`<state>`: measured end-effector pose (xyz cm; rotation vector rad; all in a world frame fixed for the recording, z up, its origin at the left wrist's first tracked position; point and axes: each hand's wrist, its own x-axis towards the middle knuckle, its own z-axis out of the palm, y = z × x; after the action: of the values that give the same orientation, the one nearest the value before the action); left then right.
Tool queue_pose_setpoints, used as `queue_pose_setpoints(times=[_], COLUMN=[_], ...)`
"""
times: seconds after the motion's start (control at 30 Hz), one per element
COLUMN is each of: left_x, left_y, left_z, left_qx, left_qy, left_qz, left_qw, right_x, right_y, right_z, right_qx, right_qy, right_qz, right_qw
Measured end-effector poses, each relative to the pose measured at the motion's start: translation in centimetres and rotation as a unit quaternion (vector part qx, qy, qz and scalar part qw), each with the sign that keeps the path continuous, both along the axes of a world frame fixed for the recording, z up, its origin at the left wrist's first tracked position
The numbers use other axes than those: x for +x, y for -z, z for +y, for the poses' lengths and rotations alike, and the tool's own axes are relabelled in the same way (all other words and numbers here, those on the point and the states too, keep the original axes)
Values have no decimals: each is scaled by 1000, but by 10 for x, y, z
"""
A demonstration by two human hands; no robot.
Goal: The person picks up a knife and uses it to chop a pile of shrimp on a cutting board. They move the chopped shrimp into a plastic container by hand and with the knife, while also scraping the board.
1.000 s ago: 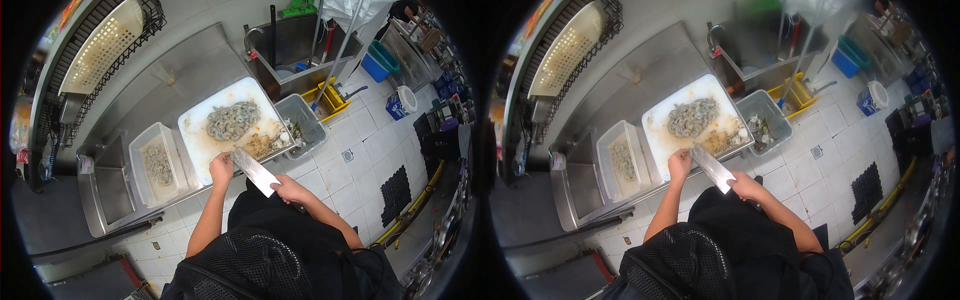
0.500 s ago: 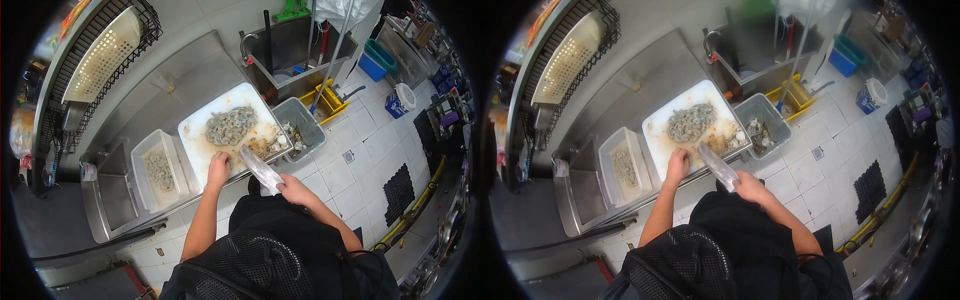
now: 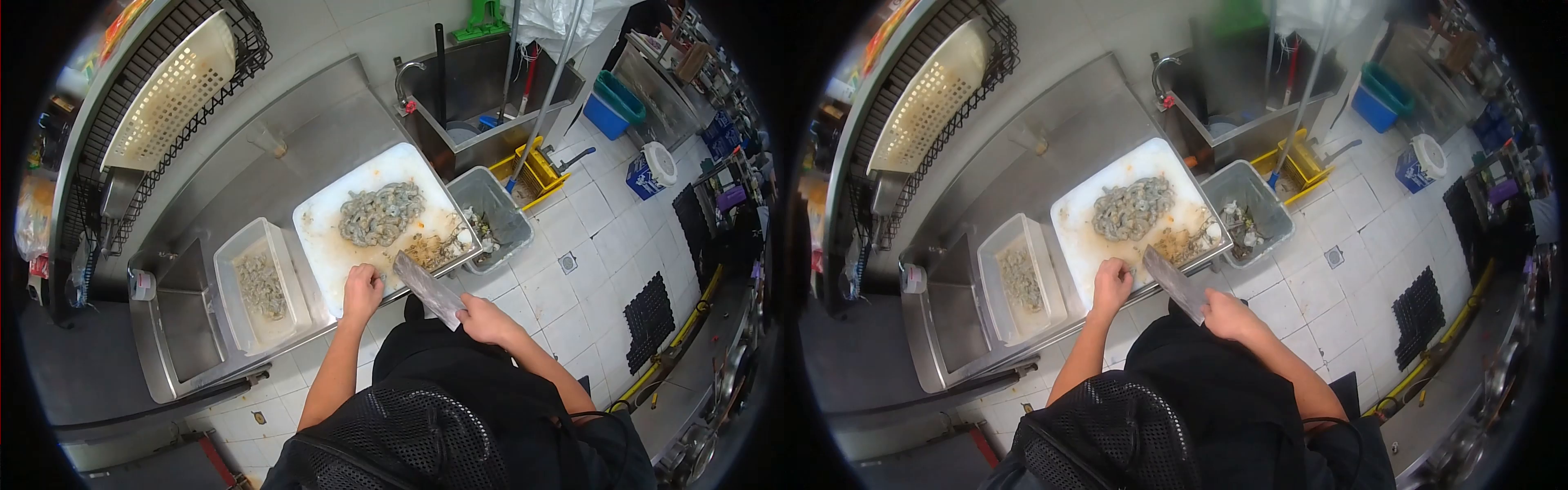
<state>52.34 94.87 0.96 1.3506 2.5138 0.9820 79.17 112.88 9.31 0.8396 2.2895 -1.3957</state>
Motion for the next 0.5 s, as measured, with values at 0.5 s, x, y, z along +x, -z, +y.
queue_pose_setpoints(times=[0.5], left_x=[13], left_y=[12], left_z=[-10], left_qx=[39], left_qy=[-72], left_qz=[21], left_qw=[996], right_x=[-8], right_y=[-8], right_z=[-9], right_qx=[40], right_qy=[7], right_qz=[-12], right_qw=[999])
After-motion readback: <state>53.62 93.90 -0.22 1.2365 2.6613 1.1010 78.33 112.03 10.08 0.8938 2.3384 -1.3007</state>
